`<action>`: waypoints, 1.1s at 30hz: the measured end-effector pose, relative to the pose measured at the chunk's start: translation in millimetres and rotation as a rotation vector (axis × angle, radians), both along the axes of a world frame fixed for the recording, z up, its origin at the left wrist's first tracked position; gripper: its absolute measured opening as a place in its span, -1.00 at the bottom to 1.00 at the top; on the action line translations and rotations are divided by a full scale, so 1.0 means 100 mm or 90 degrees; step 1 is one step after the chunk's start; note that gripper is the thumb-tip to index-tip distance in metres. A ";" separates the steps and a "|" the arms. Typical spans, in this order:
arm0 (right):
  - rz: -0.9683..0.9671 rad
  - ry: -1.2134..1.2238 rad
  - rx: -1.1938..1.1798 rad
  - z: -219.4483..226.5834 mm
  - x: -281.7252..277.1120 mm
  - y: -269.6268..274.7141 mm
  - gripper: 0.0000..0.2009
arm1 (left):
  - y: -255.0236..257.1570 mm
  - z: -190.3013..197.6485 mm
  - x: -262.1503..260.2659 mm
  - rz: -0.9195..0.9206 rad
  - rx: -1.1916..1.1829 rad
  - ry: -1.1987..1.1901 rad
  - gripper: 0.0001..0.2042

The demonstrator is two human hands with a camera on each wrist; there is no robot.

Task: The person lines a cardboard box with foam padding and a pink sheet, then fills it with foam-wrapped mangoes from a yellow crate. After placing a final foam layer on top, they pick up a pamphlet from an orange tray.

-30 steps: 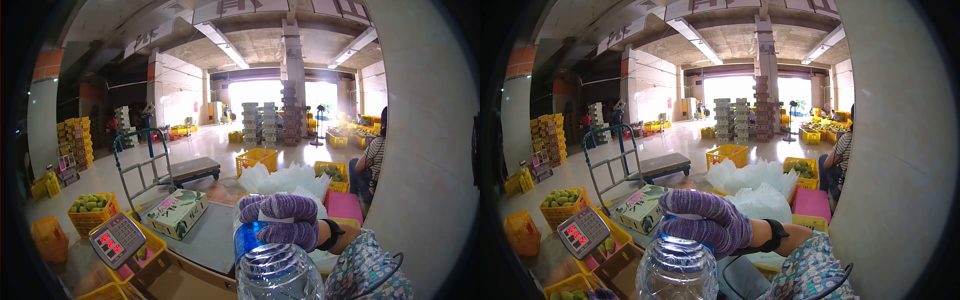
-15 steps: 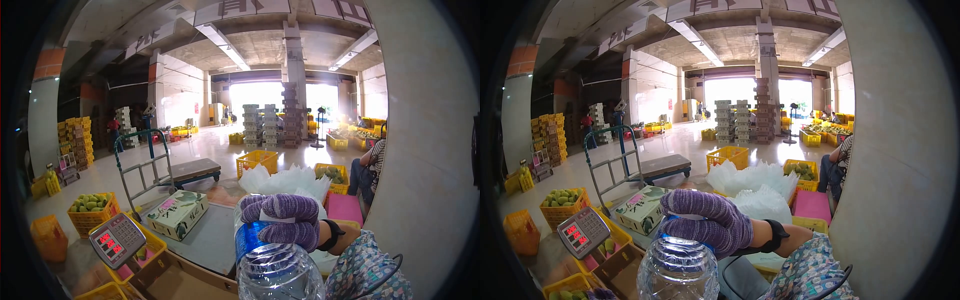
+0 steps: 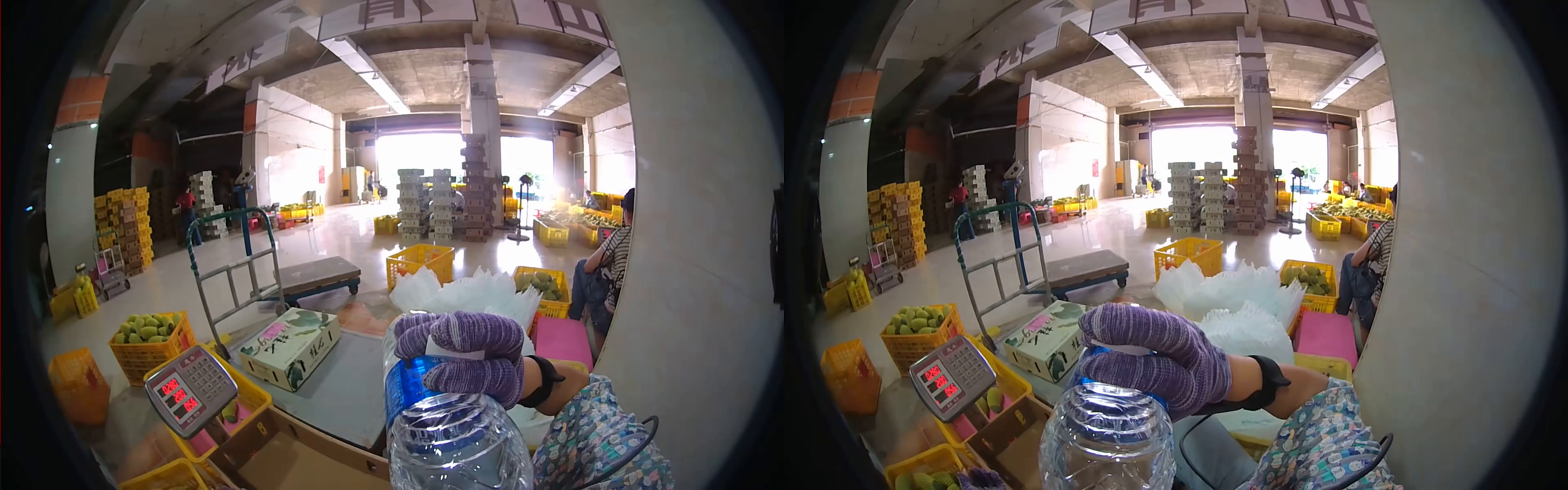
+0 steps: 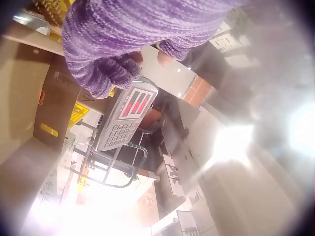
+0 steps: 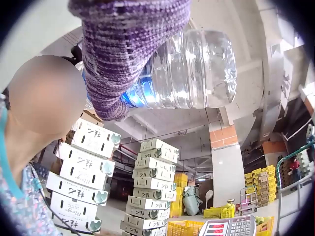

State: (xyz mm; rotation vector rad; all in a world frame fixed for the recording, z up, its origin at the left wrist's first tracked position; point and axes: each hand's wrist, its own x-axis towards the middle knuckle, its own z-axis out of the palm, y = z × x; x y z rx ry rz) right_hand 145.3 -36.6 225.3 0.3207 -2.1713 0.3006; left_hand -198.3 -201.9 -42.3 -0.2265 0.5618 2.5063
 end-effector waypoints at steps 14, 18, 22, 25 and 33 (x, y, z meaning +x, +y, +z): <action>0.066 0.078 0.147 0.01 -0.10 0.14 -0.64 | -0.01 -0.07 -0.04 -0.022 0.038 0.010 -0.72; 0.045 0.065 0.188 0.01 -0.09 0.20 -0.62 | 0.00 -0.01 0.00 0.000 -0.003 -0.007 -0.72; 0.052 0.097 0.171 0.04 -0.12 0.12 -0.63 | 0.00 0.07 0.05 0.023 -0.024 -0.021 -0.71; 0.044 0.112 0.183 0.04 -0.12 0.11 -0.64 | 0.01 0.05 0.04 0.024 -0.015 -0.007 -0.70; 0.065 0.097 0.195 0.05 -0.15 0.15 -0.65 | 0.00 -0.03 0.00 -0.008 0.027 0.087 -0.68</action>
